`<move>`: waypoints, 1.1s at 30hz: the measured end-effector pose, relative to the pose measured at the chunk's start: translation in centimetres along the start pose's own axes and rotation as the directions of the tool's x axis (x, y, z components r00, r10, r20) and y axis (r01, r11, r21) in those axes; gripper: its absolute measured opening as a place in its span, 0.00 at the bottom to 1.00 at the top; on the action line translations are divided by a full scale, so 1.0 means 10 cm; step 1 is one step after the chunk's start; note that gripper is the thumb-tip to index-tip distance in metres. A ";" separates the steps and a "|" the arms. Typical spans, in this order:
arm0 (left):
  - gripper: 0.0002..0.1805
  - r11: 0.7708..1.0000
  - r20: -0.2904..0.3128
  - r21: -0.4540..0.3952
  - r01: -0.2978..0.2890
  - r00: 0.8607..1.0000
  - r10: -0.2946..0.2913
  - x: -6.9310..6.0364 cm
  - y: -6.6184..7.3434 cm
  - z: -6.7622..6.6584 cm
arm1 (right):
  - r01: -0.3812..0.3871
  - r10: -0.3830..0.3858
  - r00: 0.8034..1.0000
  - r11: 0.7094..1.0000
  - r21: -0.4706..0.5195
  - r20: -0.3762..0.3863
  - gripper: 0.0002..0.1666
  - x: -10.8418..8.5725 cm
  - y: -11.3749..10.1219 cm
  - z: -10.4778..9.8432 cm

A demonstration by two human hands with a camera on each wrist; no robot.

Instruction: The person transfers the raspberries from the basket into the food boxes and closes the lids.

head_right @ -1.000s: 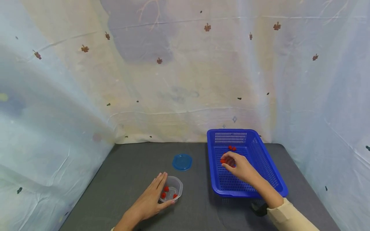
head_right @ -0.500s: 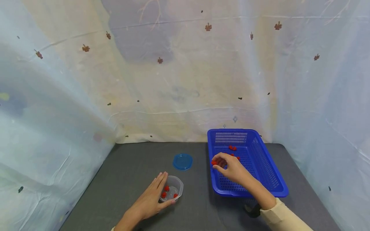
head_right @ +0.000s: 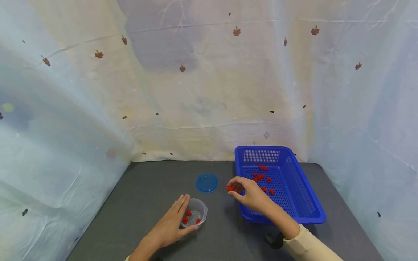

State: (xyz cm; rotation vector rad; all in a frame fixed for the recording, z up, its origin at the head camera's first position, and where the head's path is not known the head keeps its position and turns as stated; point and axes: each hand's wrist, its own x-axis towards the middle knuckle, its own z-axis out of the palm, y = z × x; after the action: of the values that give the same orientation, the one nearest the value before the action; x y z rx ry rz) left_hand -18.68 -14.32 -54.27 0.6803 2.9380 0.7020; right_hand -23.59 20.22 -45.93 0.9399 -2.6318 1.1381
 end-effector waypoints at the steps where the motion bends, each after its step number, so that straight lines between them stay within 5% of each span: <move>1: 0.61 1.000 0.000 -0.001 0.001 1.000 -0.001 0.00 0.00 0.00 | -0.002 0.002 1.000 1.000 0.003 0.006 0.12 0.01 -0.01 0.02; 33: 0.61 1.000 0.013 -0.016 0.005 1.000 -0.005 0.00 0.03 -0.05 | 0.072 -0.096 0.979 0.988 0.139 0.178 0.11 0.31 -0.29 0.61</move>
State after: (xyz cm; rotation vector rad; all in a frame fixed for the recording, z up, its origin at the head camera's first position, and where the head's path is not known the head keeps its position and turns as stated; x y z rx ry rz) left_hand -18.57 -14.28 -53.70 0.6730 2.9184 0.7170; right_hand -23.60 12.91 -47.37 1.2260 -2.6527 1.2752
